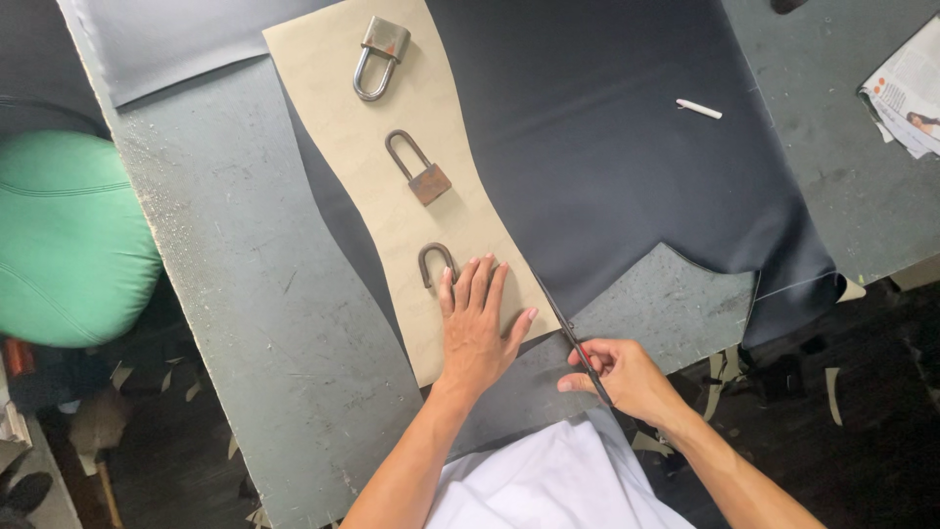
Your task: The person places a newspaper and then a pattern on a large sheet of black leather, secures the pattern with padlocks, and uses shears to cut the leather along the pattern edges. The person then marks another section of leather with a white marker and places a newspaper pattern on it.
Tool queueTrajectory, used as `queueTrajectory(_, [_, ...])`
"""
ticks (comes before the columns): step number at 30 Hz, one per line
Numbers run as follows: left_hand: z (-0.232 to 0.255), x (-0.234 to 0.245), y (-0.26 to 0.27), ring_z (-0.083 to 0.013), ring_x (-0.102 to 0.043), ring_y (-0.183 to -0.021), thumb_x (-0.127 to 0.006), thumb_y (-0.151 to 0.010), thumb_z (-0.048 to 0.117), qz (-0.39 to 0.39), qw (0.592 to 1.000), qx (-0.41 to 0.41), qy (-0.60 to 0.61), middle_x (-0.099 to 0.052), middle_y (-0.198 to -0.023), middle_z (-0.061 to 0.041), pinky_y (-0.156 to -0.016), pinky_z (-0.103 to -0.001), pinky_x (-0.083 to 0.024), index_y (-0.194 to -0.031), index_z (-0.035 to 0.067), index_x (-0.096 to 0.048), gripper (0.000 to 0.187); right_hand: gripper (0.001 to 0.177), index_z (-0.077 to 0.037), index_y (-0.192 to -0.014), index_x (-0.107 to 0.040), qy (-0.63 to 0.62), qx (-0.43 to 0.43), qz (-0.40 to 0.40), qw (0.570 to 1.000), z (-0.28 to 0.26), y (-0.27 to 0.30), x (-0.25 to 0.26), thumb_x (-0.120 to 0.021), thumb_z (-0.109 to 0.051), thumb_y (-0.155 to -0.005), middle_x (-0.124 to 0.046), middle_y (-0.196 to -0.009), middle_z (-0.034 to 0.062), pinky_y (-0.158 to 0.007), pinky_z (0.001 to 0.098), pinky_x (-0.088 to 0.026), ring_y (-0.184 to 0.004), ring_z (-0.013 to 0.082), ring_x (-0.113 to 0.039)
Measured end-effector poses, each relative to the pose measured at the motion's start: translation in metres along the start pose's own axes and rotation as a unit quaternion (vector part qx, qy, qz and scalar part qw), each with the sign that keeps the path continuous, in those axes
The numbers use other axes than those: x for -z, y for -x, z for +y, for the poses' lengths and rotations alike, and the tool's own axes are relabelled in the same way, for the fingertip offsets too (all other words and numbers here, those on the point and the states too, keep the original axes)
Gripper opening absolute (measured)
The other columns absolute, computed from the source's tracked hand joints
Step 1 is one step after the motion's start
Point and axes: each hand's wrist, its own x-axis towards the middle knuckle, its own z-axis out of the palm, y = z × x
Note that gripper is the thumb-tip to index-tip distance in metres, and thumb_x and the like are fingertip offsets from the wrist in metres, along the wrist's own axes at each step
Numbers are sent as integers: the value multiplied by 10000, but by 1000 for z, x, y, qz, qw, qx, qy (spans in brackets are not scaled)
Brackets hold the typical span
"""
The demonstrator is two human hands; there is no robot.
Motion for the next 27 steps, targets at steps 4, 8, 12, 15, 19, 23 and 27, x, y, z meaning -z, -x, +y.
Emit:
queueTrajectory(4, [-1,-2,1,-344,-390,-1436,-724,-924,367,0,1000,3,8,-476,-1497,-177,-1244,-565,-199,-1427,-20,-510,670,436,-28,-940,-757,-13,-20,-1,1000,-1,1,2,-951,-279,-640,-497,-579,-34,-507,258,-358,-524,92,-456])
queueTrajectory(8, [-3,-1,1,-342,-391,-1434,-722,-924,359,-3,1000,5,6,-478,-1494,-176,-1244,-570,-192,-1423,-12,-515,655,443,-37,-951,-764,19,-15,17,1000,-13,-13,0,-948,-289,-636,-494,-589,-60,-501,256,-376,-535,75,-459])
queueTrajectory(12, [-2,-3,1,-341,-391,-1437,-718,-929,351,-1,1000,4,14,-479,-1497,-177,-1248,-567,-192,-1435,-10,-513,654,453,-39,-971,-764,32,13,21,999,-17,-23,-2,-952,-296,-649,-549,-573,-68,-492,239,-398,-514,59,-492])
queueTrajectory(15, [-4,-1,2,-339,-396,-1438,-720,-927,350,-3,1000,-2,-1,-477,-1496,-174,-1242,-562,-193,-1437,-10,-499,662,459,-5,-947,-762,-12,19,9,1000,-16,-25,-1,-952,-287,-639,-505,-540,-28,-447,267,-349,-465,89,-456])
queueTrajectory(19, [-1,2,0,-349,-393,-1433,-724,-918,337,-6,1000,3,8,-475,-1493,-182,-1243,-567,-191,-1431,-12,-496,661,439,-9,-948,-760,-16,16,7,1000,-14,-24,-2,-949,-268,-648,-515,-541,-18,-441,262,-338,-455,93,-445])
queueTrajectory(23, [4,11,-8,-375,-401,-1425,-727,-904,281,11,998,14,61,-469,-1494,-202,-1223,-577,-215,-1420,-18,-502,637,401,0,-968,-747,-47,-21,-26,998,-18,-24,3,-936,-222,-691,-564,-588,-22,-451,264,-384,-480,85,-481])
queueTrajectory(27, [13,15,10,-387,-429,-1410,-709,-897,169,88,991,51,92,-497,-1478,-204,-1214,-546,-263,-1381,6,-528,542,380,-2,-1011,-708,-79,-25,-145,986,-22,-22,23,-893,-224,-764,-645,-688,-12,-498,251,-439,-519,91,-549])
